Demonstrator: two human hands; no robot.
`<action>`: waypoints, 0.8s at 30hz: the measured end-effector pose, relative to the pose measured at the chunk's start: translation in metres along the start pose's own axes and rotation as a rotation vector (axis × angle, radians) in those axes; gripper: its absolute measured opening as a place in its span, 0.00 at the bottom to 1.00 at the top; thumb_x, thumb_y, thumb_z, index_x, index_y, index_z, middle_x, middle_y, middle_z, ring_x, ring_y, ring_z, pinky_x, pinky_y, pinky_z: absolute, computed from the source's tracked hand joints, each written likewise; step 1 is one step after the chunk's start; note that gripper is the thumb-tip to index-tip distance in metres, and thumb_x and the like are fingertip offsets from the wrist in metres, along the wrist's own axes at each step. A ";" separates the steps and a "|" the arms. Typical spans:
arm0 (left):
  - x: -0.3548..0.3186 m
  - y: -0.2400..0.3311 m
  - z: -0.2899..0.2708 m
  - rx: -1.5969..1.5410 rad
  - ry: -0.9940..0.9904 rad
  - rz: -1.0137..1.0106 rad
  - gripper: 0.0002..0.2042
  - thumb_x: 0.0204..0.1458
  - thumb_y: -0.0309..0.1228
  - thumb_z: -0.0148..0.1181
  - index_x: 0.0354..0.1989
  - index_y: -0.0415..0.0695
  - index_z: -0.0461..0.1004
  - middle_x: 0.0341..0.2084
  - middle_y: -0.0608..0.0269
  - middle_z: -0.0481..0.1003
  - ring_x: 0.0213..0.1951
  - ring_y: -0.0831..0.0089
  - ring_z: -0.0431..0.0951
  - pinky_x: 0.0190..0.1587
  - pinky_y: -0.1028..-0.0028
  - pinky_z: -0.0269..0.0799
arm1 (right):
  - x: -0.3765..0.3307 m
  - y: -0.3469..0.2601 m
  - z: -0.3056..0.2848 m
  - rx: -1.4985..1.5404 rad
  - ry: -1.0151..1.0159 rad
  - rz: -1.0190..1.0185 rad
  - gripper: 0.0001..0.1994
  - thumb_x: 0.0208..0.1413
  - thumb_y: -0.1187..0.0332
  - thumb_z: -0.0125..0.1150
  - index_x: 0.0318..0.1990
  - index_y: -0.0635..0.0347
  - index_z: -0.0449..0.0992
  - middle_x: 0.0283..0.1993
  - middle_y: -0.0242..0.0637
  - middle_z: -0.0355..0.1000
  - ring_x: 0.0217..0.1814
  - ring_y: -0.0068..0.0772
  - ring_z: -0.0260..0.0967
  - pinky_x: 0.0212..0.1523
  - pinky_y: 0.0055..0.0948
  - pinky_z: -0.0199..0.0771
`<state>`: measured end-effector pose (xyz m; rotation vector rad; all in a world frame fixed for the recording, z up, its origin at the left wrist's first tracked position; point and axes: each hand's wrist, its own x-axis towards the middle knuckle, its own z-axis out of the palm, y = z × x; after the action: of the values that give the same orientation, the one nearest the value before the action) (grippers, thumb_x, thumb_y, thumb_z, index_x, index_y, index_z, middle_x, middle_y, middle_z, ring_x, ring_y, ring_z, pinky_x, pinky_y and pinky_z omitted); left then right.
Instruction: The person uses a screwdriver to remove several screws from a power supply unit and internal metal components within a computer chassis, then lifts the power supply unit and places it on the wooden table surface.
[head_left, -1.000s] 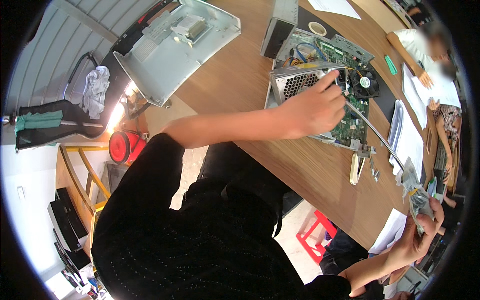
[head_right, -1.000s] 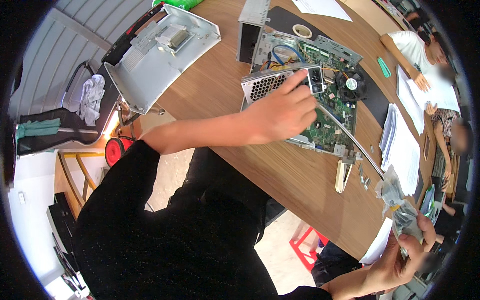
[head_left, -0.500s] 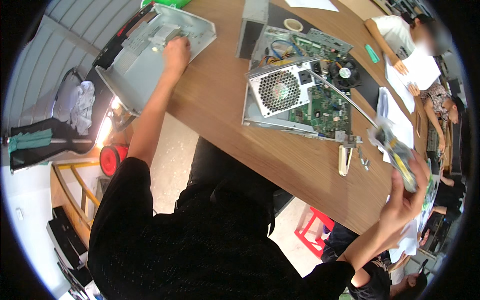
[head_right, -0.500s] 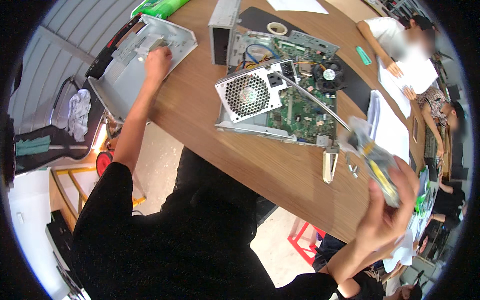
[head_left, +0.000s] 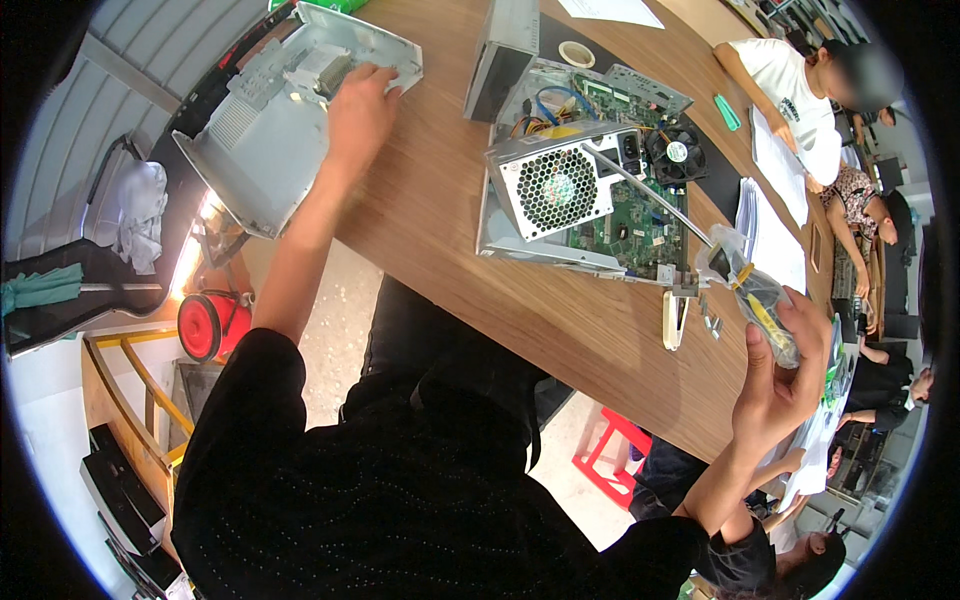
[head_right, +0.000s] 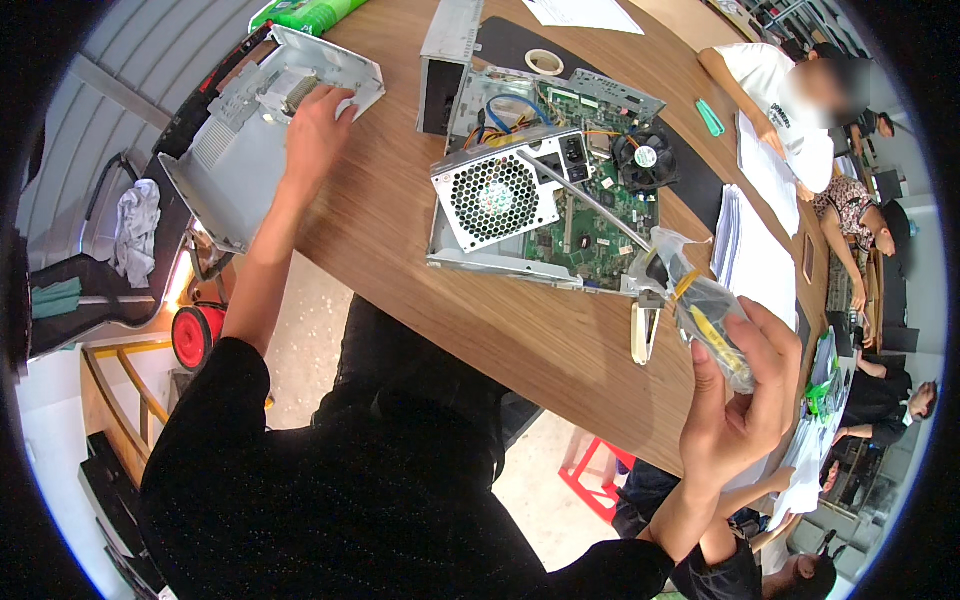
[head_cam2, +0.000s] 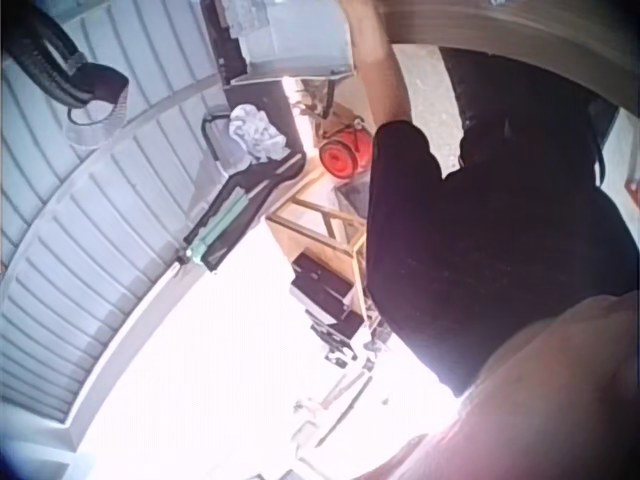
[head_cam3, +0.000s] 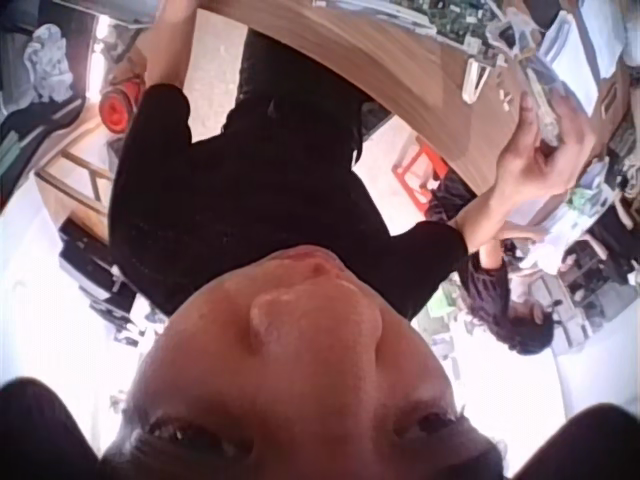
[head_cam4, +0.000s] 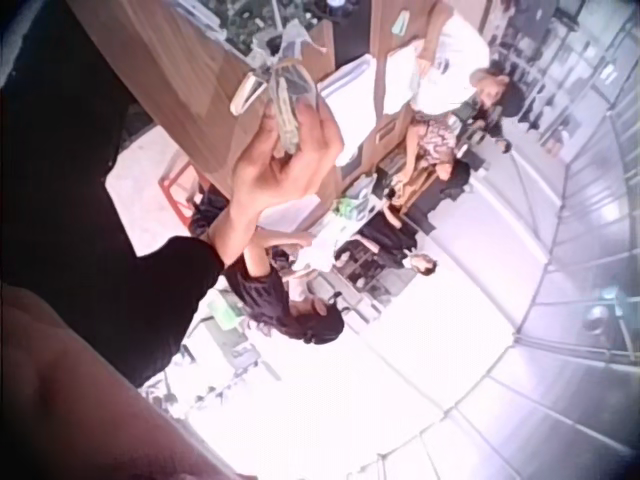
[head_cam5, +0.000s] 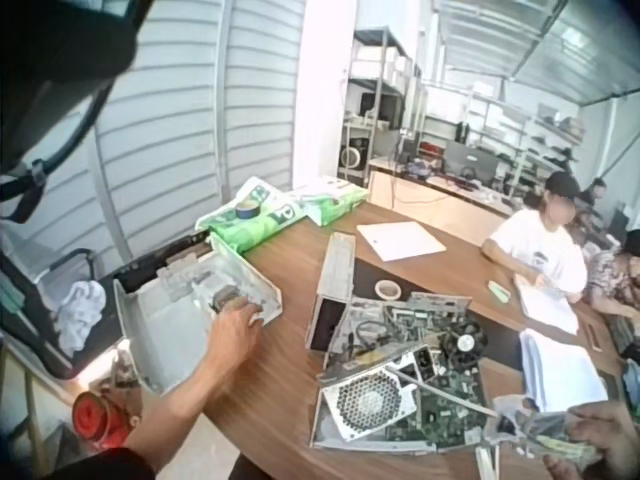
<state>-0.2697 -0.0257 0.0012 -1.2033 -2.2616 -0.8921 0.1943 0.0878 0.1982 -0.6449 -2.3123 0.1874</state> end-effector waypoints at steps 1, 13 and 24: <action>0.001 0.014 -0.007 -0.075 0.002 0.030 0.09 0.54 0.27 0.66 0.43 0.41 0.82 0.38 0.54 0.79 0.38 0.53 0.81 0.42 0.61 0.77 | -0.001 0.000 0.000 0.014 -0.006 0.000 0.16 0.52 0.80 0.70 0.50 0.64 0.78 0.53 0.48 0.76 0.53 0.40 0.76 0.52 0.33 0.75; -0.007 0.131 -0.050 -0.619 -0.260 0.301 0.10 0.56 0.28 0.66 0.45 0.40 0.80 0.38 0.56 0.79 0.38 0.58 0.80 0.39 0.66 0.76 | -0.005 0.004 0.006 0.178 0.041 0.235 0.14 0.59 0.77 0.67 0.51 0.67 0.77 0.54 0.45 0.75 0.53 0.32 0.74 0.49 0.26 0.77; 0.063 0.180 -0.069 -0.829 -0.424 0.681 0.17 0.60 0.27 0.62 0.57 0.40 0.76 0.48 0.54 0.81 0.48 0.63 0.82 0.49 0.66 0.77 | 0.086 -0.067 -0.014 -0.375 -0.164 -0.197 0.16 0.60 0.60 0.71 0.48 0.61 0.76 0.41 0.44 0.79 0.41 0.32 0.80 0.41 0.29 0.78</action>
<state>-0.1470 0.0360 0.1499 -2.5123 -1.4936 -1.4076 0.1239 0.0721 0.2813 -0.5944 -2.5779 -0.3024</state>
